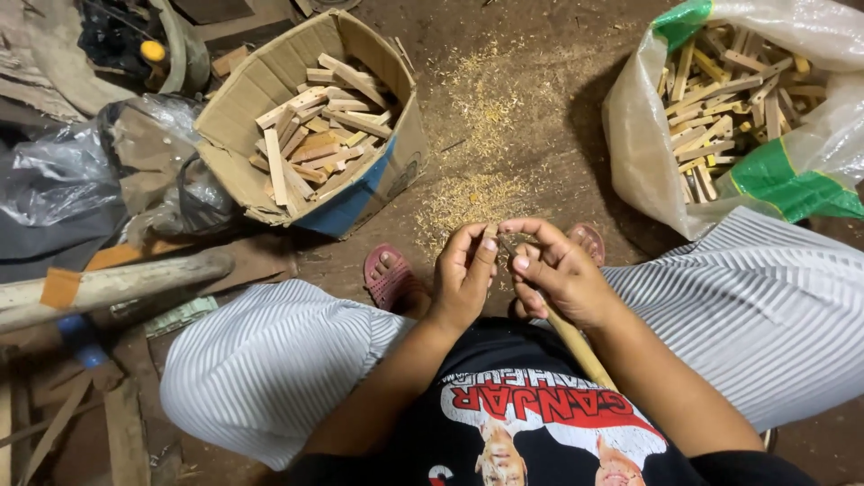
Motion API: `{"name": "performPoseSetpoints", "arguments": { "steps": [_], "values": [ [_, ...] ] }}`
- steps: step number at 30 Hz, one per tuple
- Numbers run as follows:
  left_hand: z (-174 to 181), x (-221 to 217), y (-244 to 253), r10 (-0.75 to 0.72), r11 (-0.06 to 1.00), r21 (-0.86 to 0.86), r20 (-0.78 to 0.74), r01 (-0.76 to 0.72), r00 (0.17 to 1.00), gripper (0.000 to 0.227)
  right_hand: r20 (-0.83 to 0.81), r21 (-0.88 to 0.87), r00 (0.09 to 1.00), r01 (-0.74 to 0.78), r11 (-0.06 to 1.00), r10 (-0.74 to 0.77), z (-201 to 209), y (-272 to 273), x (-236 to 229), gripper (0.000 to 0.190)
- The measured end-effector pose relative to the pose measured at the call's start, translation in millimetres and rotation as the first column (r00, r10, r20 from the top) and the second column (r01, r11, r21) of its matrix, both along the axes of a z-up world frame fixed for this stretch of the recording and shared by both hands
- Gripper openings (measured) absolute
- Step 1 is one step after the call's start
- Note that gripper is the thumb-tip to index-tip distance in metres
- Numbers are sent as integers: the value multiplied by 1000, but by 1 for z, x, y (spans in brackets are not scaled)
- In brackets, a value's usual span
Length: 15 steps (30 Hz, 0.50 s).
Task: A person sits on the floor and manually inspects and cleans small wooden sticks, moving them between containers.
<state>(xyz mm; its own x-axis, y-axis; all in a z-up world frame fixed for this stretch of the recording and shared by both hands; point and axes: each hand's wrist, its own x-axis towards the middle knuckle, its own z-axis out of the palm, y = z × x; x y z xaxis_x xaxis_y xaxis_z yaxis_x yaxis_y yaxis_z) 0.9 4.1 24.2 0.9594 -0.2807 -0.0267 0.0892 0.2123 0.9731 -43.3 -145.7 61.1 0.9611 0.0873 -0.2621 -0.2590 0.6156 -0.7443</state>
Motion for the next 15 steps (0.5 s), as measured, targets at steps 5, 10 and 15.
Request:
{"name": "performPoseSetpoints", "arguments": {
  "steps": [5,10,15],
  "values": [
    [-3,0,2,11,1000,-8,1,-11,1000,22,12,8,1000,-27,1000,27,-2,-1,-1,46],
    [-14,-3,-1,2,998,-65,-10,-3,1000,21,12,28,1000,-28,999,28,-6,-3,-2,44],
    [-5,-5,-5,50,997,-71,191,-37,980,19,4,-234,1000,-3,972,4,-46,-27,14,37]
  ]
}}
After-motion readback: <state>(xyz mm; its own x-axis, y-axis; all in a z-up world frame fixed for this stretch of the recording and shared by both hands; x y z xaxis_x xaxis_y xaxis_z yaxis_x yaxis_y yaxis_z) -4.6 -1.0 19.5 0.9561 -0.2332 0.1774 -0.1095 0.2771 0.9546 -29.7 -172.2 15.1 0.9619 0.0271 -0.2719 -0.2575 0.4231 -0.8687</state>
